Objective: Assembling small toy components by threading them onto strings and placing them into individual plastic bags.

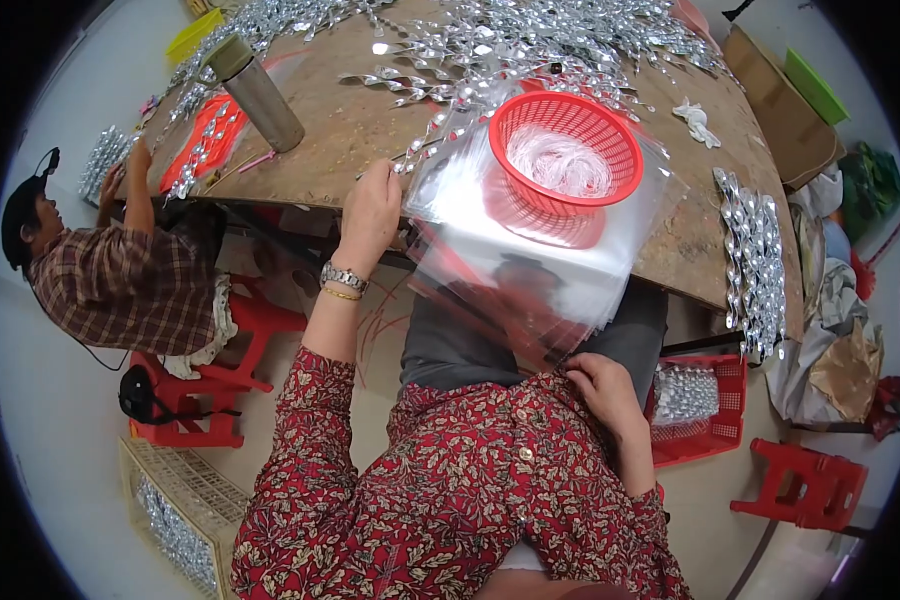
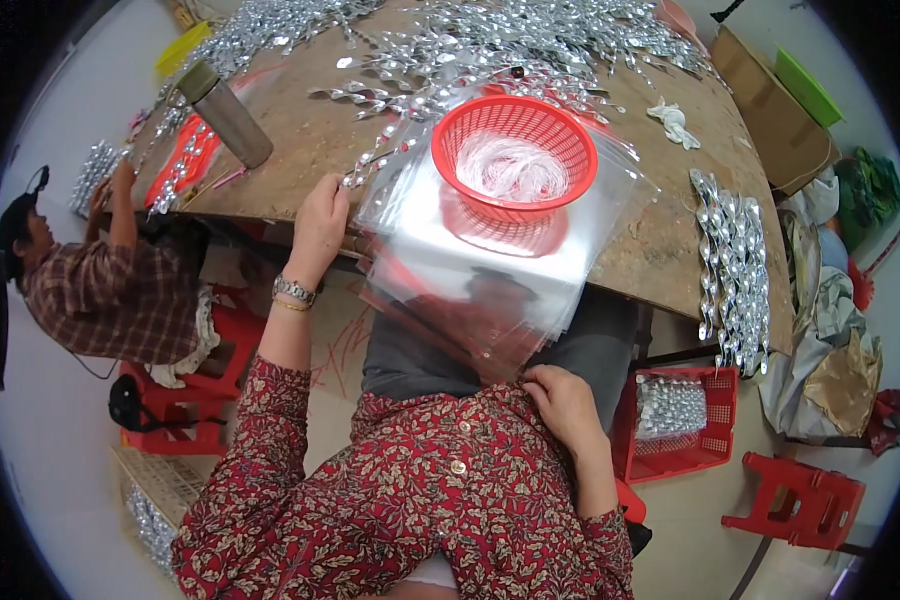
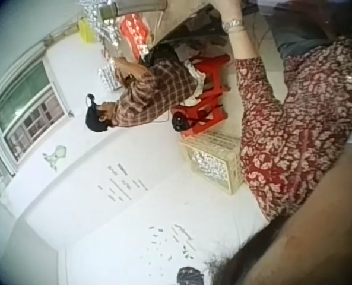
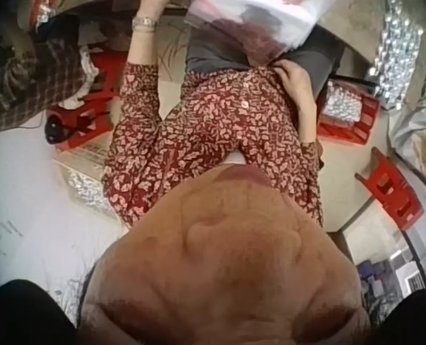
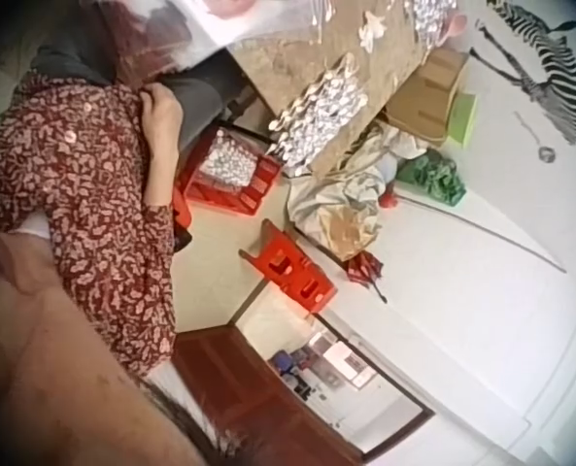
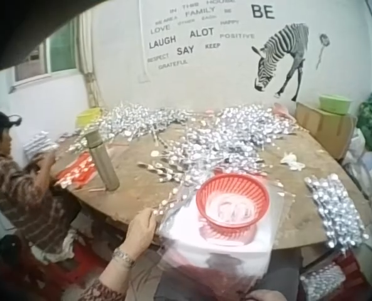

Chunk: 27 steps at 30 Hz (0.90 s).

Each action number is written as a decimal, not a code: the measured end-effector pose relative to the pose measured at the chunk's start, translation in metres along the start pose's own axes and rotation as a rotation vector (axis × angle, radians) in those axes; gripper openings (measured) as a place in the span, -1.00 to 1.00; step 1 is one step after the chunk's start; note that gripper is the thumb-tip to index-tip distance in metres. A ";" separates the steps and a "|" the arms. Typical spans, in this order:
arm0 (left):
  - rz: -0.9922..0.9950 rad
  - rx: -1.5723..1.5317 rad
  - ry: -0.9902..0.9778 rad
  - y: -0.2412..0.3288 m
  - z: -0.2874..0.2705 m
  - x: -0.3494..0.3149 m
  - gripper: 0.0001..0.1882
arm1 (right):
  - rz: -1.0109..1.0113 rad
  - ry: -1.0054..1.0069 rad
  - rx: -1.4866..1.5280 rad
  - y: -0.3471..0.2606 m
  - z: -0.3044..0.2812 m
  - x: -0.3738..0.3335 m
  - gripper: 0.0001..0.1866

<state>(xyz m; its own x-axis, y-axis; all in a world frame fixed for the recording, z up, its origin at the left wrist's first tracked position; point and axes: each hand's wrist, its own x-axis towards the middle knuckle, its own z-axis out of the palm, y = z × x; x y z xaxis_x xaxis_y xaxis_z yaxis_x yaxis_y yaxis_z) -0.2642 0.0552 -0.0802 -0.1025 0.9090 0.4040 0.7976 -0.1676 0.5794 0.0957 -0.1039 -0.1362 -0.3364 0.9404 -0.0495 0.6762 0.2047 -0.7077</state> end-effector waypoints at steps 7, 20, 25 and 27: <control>0.166 0.120 0.159 -0.004 -0.009 -0.002 -0.79 | -0.021 -0.081 -0.036 -0.009 -0.001 0.005 -0.84; -0.052 -0.800 -0.396 0.067 -0.034 -0.061 -0.82 | -0.038 0.194 0.856 -0.067 -0.082 0.017 -0.62; 0.071 -0.820 -0.606 0.089 -0.020 -0.082 -0.83 | -0.195 0.459 0.965 -0.063 -0.100 0.044 -0.51; 0.100 -0.833 -0.673 0.091 -0.017 -0.085 -0.83 | -0.202 0.576 1.150 -0.064 -0.102 0.049 -0.51</control>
<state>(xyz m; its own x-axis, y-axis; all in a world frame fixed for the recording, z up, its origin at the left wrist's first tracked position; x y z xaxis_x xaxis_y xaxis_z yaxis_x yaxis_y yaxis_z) -0.1935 -0.0444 -0.0497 0.4925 0.8571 0.1510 0.1018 -0.2291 0.9681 0.1036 -0.0434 -0.0214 0.1562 0.9598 0.2330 -0.3953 0.2770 -0.8758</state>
